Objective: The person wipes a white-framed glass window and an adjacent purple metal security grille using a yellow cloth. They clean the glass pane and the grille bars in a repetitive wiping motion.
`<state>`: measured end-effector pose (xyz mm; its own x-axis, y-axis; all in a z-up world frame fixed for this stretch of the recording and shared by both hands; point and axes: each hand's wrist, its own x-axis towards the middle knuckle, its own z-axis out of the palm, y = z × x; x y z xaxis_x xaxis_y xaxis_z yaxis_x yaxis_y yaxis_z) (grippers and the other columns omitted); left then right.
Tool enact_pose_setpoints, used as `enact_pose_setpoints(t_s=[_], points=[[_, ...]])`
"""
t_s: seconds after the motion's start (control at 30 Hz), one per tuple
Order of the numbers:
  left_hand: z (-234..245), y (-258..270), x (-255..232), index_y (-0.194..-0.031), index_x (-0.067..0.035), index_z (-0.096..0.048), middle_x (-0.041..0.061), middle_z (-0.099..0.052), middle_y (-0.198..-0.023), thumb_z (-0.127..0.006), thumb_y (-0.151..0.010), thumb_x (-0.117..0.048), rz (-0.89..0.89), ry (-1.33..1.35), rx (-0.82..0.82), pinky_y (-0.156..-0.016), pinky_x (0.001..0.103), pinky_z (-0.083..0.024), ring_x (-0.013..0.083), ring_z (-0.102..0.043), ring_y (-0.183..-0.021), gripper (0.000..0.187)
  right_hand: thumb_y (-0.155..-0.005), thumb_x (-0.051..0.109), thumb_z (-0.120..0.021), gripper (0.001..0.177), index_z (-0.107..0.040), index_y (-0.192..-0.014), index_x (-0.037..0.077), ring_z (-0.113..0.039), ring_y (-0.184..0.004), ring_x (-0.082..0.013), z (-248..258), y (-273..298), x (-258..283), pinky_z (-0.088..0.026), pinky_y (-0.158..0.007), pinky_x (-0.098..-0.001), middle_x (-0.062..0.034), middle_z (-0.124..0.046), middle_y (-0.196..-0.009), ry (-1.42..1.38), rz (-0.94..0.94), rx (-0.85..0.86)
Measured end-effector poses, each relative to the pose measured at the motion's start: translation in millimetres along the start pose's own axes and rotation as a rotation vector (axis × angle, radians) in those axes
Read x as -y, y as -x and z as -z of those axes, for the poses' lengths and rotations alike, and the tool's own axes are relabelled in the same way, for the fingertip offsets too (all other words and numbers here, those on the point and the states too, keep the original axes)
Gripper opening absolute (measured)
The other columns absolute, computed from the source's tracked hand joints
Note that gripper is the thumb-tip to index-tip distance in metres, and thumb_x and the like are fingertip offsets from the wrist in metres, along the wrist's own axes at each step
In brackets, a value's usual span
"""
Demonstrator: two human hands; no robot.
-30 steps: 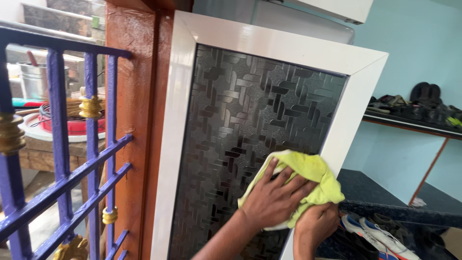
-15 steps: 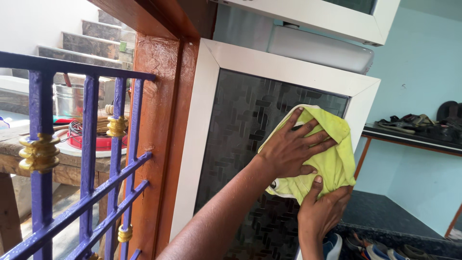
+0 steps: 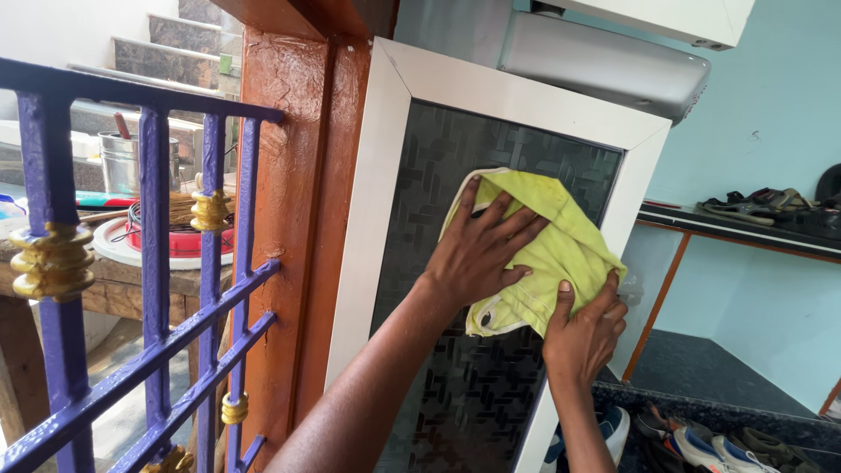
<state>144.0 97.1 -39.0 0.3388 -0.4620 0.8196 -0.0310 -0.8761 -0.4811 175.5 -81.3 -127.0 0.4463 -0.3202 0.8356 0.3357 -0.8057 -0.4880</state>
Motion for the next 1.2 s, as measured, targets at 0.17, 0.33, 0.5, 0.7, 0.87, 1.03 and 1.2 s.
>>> enact_pose_setpoints(t_s=[0.17, 0.33, 0.5, 0.7, 0.87, 1.03, 1.2], points=[[-5.7, 25.2, -2.3, -0.155, -0.027, -0.043, -0.003, -0.048, -0.152, -0.048, -0.094, -0.067, 0.086, 0.038, -0.078, -0.124, 0.065, -0.009, 0.0249, -0.041, -0.143, 0.073, -0.102, 0.049, -0.054, 0.078, -0.026, -0.161, 0.004, -0.051, -0.119, -0.0483, -3.1, -1.3, 0.3, -0.049, -0.088, -0.0581, -0.0312, -0.045, -0.134, 0.007, -0.024, 0.064], [-0.8, 58.9, -4.1, -0.155, -0.02, -0.047, -0.001, -0.05, -0.151, -0.053, -0.096, -0.056, 0.191, 0.098, -0.098, -0.124, 0.064, -0.015, 0.0266, -0.045, -0.141, 0.069, -0.103, 0.04, -0.057, 0.065, -0.041, -0.154, 0.002, -0.047, -0.128, -0.0508, -9.8, 19.2, 8.1, -0.047, -0.094, -0.0591, -0.0318, -0.042, -0.147, -0.039, 0.077, -0.022], [1.1, 89.9, -7.4, -0.152, -0.018, -0.049, 0.002, -0.051, -0.151, -0.053, -0.098, -0.05, 0.348, 0.19, -0.105, -0.123, 0.063, -0.017, 0.0315, -0.047, -0.138, 0.063, -0.104, 0.03, -0.057, 0.054, -0.05, -0.148, -0.001, -0.049, -0.131, -0.0479, -21.5, 46.7, 26.9, -0.046, -0.1, -0.0586, -0.0309, -0.047, -0.149, -0.053, 0.122, 0.014], [-8.1, 117.2, -17.3, -0.155, -0.016, -0.046, 0.006, -0.05, -0.153, -0.049, -0.101, -0.048, 0.42, 0.199, -0.144, -0.124, 0.056, -0.022, 0.0366, -0.046, -0.14, 0.063, -0.107, 0.037, -0.05, 0.063, -0.045, -0.148, -0.011, -0.038, -0.144, -0.0527, -25.4, 67.3, 44.7, -0.033, -0.114, -0.0608, -0.0355, -0.045, -0.147, -0.112, 0.199, -0.006], [-24.9, 149.8, -35.9, -0.154, -0.016, -0.047, 0.007, -0.05, -0.152, -0.048, -0.102, -0.047, 0.431, 0.211, -0.063, -0.121, 0.057, -0.024, 0.0375, -0.046, -0.137, 0.061, -0.109, 0.047, -0.04, 0.069, -0.042, -0.147, -0.011, -0.018, -0.151, -0.0555, -31.4, 71.4, 53.3, -0.021, -0.122, -0.0611, -0.0426, -0.027, -0.156, -0.009, 0.202, 0.162], [-43.1, 181.5, -52.1, -0.151, -0.016, -0.05, 0.006, -0.051, -0.152, -0.048, -0.098, -0.04, 0.411, 0.128, -0.019, -0.122, 0.057, -0.023, 0.0369, -0.047, -0.139, 0.058, -0.11, 0.046, -0.039, 0.079, -0.024, -0.151, -0.02, -0.014, -0.15, -0.0571, -44.1, 106.1, 70.0, -0.022, -0.119, -0.0612, -0.0469, -0.011, -0.159, -0.205, 0.234, 0.254], [-59.2, 210.4, -69.1, -0.15, -0.016, -0.052, 0.005, -0.053, -0.15, -0.051, -0.098, -0.037, 0.412, 0.07, -0.005, -0.122, 0.057, -0.024, 0.0352, -0.048, -0.138, 0.056, -0.109, 0.04, -0.036, 0.068, -0.03, -0.155, -0.01, -0.011, -0.152, -0.0561, -49.4, 130.7, 64.8, -0.021, -0.12, -0.0624, -0.0417, -0.01, -0.162, -0.269, 0.328, 0.269]])
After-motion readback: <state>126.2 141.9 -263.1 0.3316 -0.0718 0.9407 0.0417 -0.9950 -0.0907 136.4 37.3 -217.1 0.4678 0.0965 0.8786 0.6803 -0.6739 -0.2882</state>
